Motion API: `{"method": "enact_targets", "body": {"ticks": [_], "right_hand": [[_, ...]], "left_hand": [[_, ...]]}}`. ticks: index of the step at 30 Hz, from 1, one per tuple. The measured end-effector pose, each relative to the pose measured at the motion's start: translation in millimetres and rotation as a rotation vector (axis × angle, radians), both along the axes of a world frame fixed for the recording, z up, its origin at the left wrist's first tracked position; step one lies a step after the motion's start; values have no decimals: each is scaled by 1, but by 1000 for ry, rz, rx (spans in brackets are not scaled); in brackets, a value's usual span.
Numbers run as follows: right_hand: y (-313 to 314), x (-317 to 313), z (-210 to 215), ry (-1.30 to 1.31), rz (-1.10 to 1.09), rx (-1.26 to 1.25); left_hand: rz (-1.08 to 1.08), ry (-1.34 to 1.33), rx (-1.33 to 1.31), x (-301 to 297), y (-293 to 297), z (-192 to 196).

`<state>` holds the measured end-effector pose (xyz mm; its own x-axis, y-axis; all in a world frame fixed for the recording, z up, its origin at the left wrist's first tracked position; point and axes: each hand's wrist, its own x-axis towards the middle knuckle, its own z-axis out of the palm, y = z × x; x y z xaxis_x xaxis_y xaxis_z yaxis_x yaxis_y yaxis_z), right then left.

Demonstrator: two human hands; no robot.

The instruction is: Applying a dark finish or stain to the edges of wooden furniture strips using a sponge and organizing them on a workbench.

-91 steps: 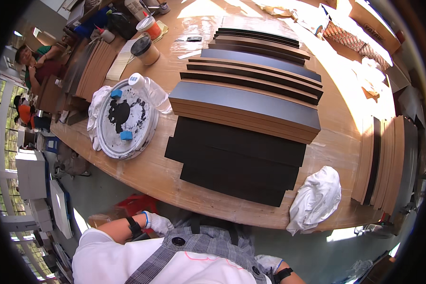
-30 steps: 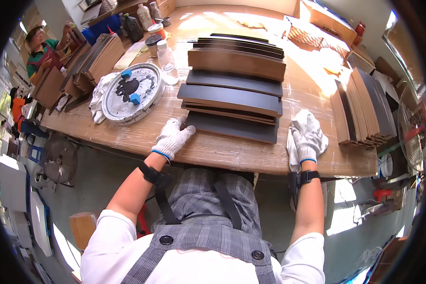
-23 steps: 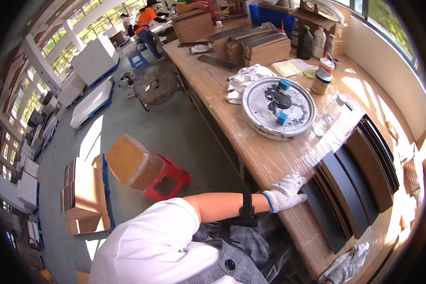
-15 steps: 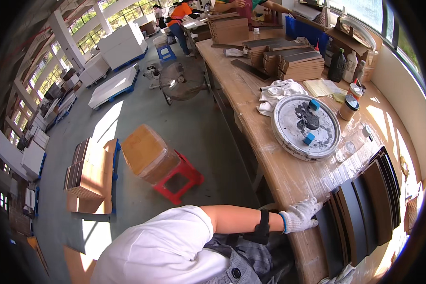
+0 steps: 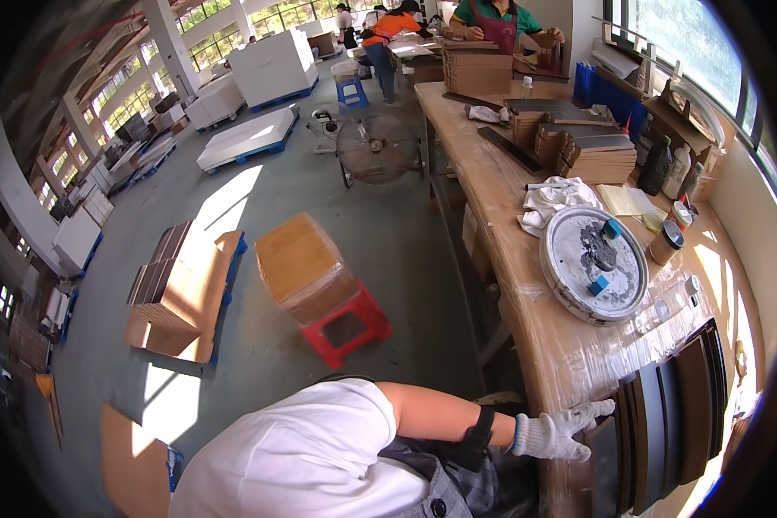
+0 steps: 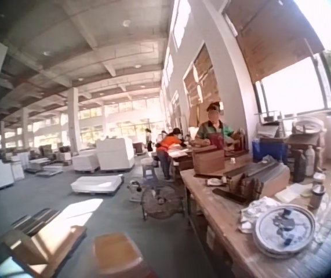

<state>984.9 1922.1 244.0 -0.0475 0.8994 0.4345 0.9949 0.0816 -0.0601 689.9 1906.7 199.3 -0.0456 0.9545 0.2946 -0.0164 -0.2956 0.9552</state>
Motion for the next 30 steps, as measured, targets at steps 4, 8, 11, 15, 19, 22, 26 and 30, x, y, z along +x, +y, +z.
{"method": "enact_targets", "body": {"ticks": [4,8,11,15,19,22,26,30], "right_hand": [[0,0,-5,-9,-36,63],[-4,-15,7,78,-71,68],[1,-9,5,66,-112,39],[-2,-11,15,-34,-159,-1],[-17,-30,36,200,-217,-59],[-14,-27,27,180,-227,-39],[-17,-24,20,213,-227,0],[-6,-20,17,311,-184,-82]], "left_hand": [[-60,216,-61,-1,2,7],[-110,175,-143,-3,-1,19],[-114,226,-184,-5,-13,30],[-137,213,-175,0,-19,33],[-86,200,32,4,-24,34],[-123,175,132,-5,-33,48],[-226,94,-16,-17,-55,69],[-138,114,26,-14,-64,52]]}}
